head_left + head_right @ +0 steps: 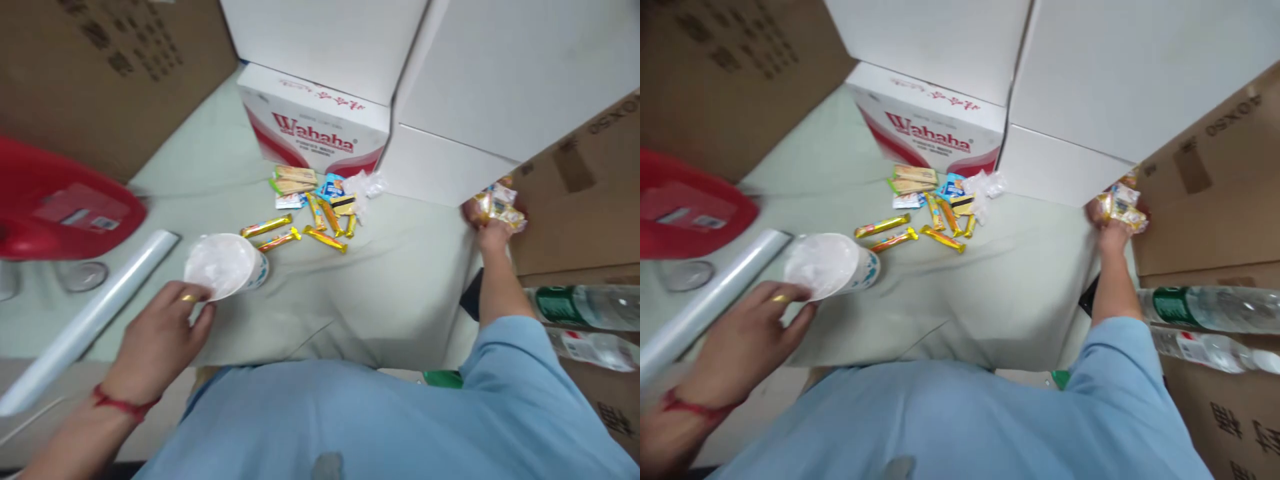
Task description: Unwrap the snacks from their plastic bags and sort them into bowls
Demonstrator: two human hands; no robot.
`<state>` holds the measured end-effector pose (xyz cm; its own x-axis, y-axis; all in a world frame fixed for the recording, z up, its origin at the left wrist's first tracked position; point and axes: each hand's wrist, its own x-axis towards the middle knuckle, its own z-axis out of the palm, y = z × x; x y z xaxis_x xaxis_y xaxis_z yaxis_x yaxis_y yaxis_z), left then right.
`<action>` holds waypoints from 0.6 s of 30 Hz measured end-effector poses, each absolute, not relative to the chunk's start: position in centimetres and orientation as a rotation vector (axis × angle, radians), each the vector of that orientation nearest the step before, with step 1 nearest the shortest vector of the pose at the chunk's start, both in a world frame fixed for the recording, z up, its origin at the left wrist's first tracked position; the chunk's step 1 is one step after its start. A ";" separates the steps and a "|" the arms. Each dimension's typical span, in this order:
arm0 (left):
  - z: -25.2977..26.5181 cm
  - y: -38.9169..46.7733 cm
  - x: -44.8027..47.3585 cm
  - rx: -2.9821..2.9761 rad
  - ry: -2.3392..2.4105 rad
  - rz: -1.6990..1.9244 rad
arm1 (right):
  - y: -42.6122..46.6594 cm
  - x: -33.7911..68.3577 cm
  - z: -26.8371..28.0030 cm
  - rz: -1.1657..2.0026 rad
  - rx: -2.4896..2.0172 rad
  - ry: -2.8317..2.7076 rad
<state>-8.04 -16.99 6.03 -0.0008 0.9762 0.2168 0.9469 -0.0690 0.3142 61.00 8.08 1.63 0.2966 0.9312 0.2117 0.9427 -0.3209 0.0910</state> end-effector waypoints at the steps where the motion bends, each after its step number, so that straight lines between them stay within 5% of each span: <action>1: 6.1 -17.1 -7.9 2.175 2.115 0.563 | 7.6 60.6 1.7 -0.321 -2.516 -1.766; 11: 4.9 -16.6 -7.7 2.319 1.890 0.589 | -5.0 55.4 0.9 -0.251 -2.417 -1.808; 15: 4.6 -16.1 -4.6 2.455 1.588 0.556 | -9.0 48.1 4.7 -0.409 -2.077 -1.786; 18: 3.8 -15.9 -1.7 2.507 1.405 0.550 | -10.9 38.0 8.0 -0.091 -1.676 -2.103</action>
<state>-1.73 -15.87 3.84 0.4743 0.8536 0.2153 0.7731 -0.5208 0.3620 38.02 -10.88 8.04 -0.1629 0.9102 0.3808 0.9397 0.2607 -0.2211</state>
